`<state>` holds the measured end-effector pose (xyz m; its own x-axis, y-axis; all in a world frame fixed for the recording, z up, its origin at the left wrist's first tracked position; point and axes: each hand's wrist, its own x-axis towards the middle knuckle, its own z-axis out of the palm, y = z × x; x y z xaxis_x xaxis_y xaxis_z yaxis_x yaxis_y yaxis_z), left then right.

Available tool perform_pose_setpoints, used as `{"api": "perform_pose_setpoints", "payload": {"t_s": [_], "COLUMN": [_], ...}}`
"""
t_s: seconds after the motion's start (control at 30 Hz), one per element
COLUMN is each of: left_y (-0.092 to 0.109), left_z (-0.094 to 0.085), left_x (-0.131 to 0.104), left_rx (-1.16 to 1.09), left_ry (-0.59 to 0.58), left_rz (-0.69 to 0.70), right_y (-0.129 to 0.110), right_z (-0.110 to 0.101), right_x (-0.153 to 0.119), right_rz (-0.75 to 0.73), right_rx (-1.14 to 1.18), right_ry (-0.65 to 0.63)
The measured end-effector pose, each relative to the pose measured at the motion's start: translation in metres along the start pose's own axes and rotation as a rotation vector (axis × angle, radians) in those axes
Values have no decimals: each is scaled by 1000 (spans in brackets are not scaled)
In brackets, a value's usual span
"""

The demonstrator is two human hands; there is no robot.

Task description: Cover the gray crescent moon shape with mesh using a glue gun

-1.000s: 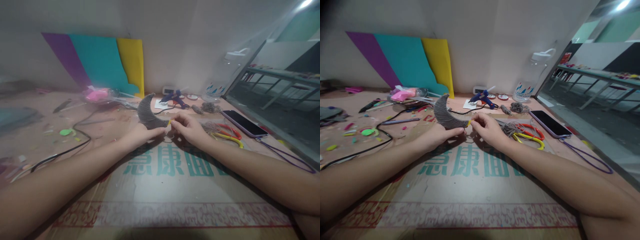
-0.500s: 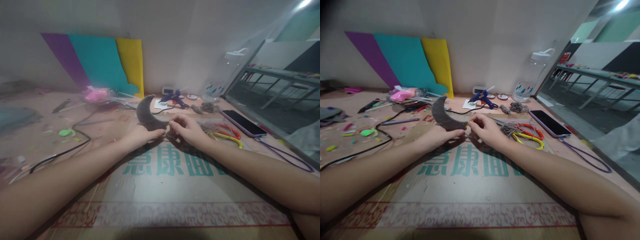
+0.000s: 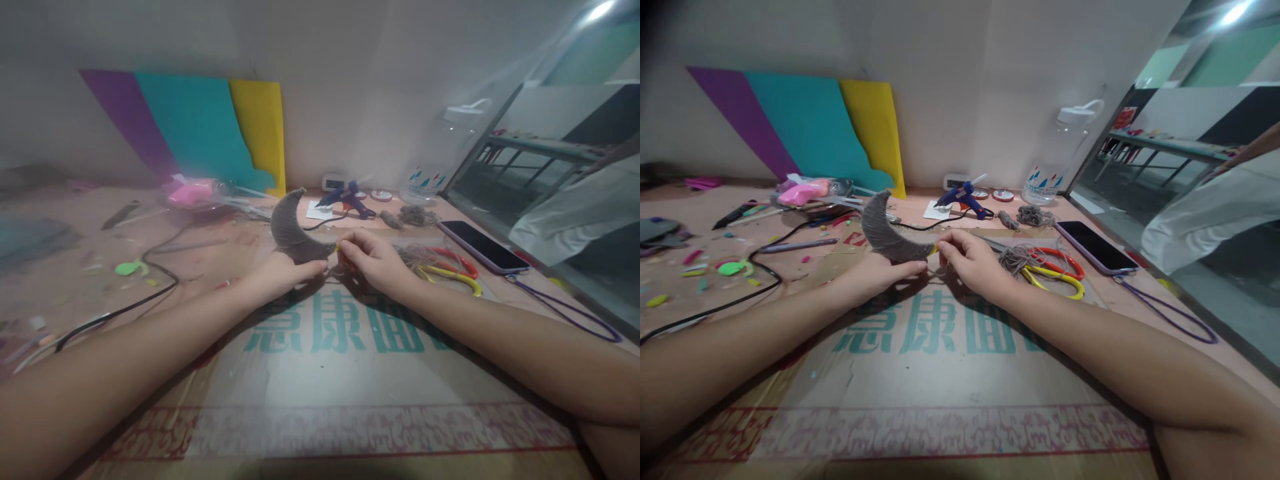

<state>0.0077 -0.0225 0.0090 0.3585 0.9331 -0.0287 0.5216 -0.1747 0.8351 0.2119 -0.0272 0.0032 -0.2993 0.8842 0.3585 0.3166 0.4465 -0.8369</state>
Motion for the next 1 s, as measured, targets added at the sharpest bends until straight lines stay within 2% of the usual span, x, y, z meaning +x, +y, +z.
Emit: {"api": "perform_pose_setpoints", "payload": {"t_s": [0.1,0.37,0.57,0.77,1.0], "left_y": [-3,-4,-5,-9,-9], "left_z": [1,4,4,4,2], "left_x": [2,4,5,6,5], "left_rx": [-31,-117,-134,-139,-166], "left_ry": [-1,-23,-26,-13,-76], "left_rz": [71,144,214,223,255], "right_y": [3,1,3,1,2], "right_z": [-1,-1,-1,1,1], "right_x": [0,1,0,0,1], "right_rz": [-8,43,-4,-9,2], "right_rx": [7,35,34,3,-50], "right_ry": [4,31,23,20,40]}}
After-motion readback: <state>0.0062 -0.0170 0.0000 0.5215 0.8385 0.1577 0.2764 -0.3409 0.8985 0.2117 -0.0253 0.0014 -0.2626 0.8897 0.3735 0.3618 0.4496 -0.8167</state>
